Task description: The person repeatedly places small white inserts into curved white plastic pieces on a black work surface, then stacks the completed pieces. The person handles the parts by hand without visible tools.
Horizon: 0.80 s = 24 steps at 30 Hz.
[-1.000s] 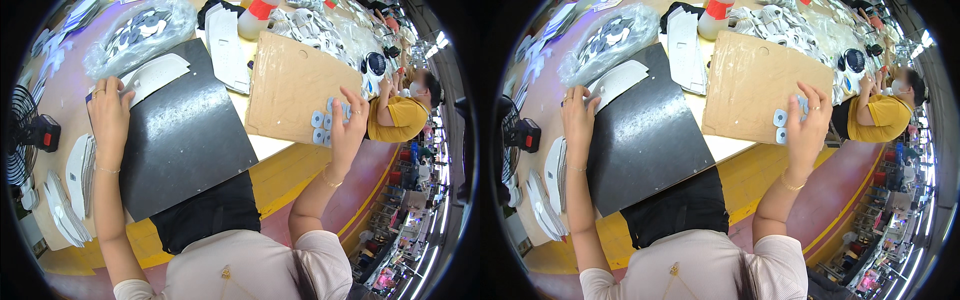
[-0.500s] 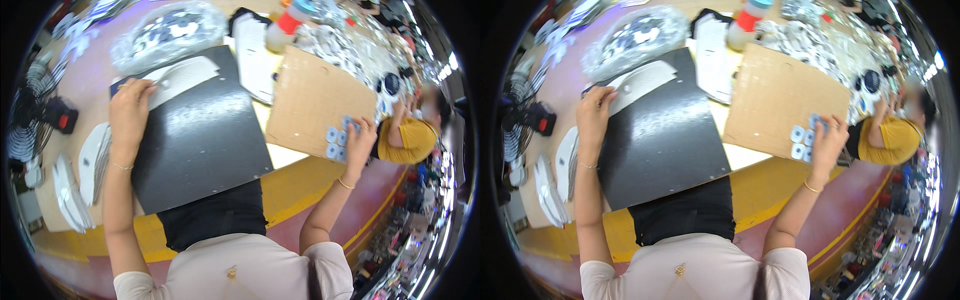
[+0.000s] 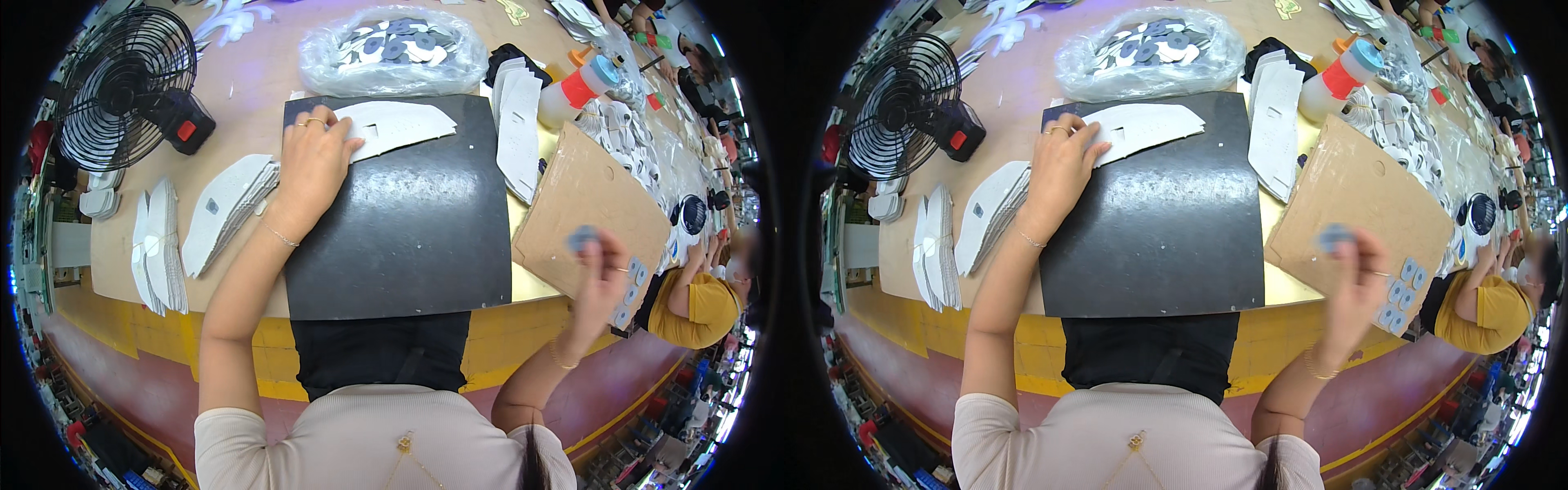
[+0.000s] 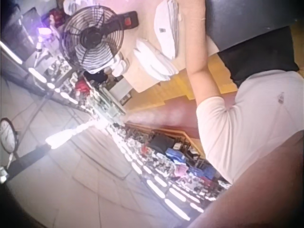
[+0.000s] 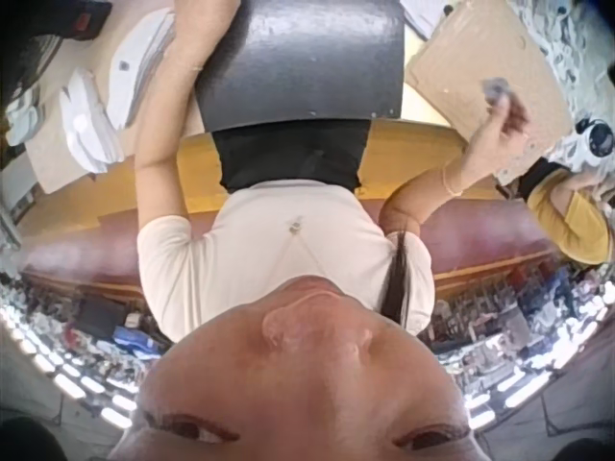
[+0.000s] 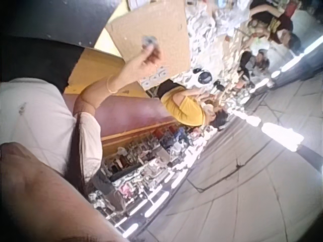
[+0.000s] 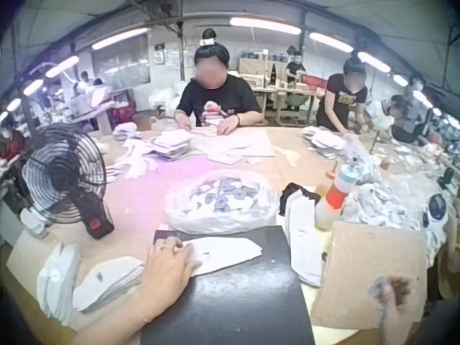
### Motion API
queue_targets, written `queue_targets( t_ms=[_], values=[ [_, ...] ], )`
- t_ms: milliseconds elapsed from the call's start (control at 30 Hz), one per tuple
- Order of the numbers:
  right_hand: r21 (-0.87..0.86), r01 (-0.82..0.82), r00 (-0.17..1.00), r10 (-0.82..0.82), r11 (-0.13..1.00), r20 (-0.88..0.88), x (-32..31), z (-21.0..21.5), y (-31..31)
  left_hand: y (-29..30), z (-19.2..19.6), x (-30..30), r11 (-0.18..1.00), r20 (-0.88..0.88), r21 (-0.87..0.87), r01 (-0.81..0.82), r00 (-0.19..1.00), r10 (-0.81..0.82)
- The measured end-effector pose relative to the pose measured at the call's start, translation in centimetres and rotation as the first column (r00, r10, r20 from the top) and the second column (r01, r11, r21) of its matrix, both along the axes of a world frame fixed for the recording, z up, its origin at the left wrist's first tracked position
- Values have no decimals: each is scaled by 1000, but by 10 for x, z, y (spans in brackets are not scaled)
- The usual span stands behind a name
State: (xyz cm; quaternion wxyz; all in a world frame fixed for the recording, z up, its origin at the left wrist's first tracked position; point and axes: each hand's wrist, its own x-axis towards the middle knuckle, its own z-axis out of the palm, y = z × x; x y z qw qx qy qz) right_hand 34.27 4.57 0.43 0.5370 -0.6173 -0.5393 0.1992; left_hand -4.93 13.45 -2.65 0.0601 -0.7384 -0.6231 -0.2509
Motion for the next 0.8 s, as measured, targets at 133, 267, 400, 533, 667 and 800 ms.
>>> queue_targets(
  t_ms=[133, 267, 400, 533, 667, 800],
  values=[
    [-182, -474, 861, 496, 862, 109, -118, -3, -11, -1, 1, -3, 995, 94, -103, -1, 995, 10],
    [-166, -614, 722, 634, 772, 277, -156, -19, -15, 9, 3, 5, 991, 287, -131, -3, 957, 41],
    [-73, -562, 731, 537, 824, 422, -162, -31, -17, 17, 7, -2, 968, 309, -252, 10, 949, 71],
    [13, -521, 840, 509, 854, 189, -155, -40, -19, -6, 25, 8, 985, 166, -148, 90, 984, -65],
    [275, -368, 912, 287, 888, 294, -138, -27, -22, -72, 98, 50, 954, 325, -174, 244, 929, -178],
    [117, -462, 868, 422, 879, 261, -126, 23, -32, -109, 118, 44, 815, 420, -224, 534, 807, -414]
  ],
)
